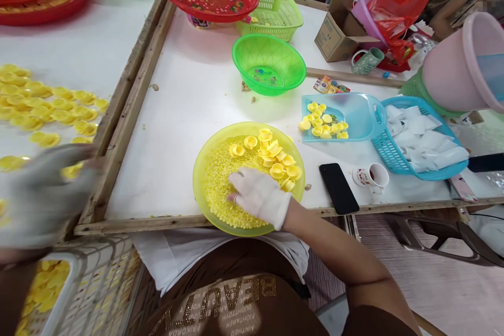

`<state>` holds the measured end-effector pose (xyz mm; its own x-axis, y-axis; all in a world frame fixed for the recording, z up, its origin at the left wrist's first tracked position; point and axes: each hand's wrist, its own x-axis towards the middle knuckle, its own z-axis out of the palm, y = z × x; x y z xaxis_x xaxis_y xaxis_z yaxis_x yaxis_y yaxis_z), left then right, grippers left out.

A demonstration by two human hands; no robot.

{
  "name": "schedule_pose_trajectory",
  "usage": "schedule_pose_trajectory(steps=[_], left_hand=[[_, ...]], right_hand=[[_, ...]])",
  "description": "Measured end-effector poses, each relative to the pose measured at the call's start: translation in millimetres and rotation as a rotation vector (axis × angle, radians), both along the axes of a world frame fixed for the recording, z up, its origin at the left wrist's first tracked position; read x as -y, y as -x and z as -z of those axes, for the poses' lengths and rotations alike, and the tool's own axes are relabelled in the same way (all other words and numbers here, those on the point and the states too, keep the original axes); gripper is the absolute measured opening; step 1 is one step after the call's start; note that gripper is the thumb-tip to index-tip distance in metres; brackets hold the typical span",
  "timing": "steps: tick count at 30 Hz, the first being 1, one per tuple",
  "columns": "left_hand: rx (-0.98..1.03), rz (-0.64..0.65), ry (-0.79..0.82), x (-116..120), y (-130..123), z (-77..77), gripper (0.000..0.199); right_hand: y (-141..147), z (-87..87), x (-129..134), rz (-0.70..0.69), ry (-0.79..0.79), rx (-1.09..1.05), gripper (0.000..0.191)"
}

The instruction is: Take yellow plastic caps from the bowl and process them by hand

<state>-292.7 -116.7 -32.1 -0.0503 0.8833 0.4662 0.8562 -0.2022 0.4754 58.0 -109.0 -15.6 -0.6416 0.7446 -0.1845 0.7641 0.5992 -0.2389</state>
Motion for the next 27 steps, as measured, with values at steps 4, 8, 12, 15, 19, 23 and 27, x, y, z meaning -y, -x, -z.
schedule_pose_trajectory(steps=[4, 8, 12, 15, 19, 23, 27], left_hand=[[-0.122, 0.414, 0.021, -32, -105, 16.3, 0.024], [-0.381, 0.435, 0.196, -64, -185, 16.4, 0.027], [-0.328, 0.453, 0.202, -62, -183, 21.2, 0.021], [-0.072, 0.499, 0.192, -39, -169, 25.9, 0.020], [0.157, 0.521, 0.253, -13, -173, 28.0, 0.020], [0.248, 0.507, 0.254, -6, -183, 28.6, 0.018], [0.252, 0.500, 0.241, -5, -182, 26.8, 0.021]], right_hand=[[15, 21.5, 27, -0.052, -0.088, 0.009, 0.030], [9, 34.6, 27, -0.056, 0.001, -0.103, 0.028], [-5, 32.7, 13, 0.154, 0.300, -0.555, 0.030], [-9, 21.7, -2, 0.412, 0.530, -1.054, 0.035], [4, 7.3, -20, 0.585, 0.671, -1.511, 0.039], [21, 4.2, -29, 0.629, 0.616, -1.667, 0.045], [23, 2.4, -30, 0.613, 0.592, -1.732, 0.044]])
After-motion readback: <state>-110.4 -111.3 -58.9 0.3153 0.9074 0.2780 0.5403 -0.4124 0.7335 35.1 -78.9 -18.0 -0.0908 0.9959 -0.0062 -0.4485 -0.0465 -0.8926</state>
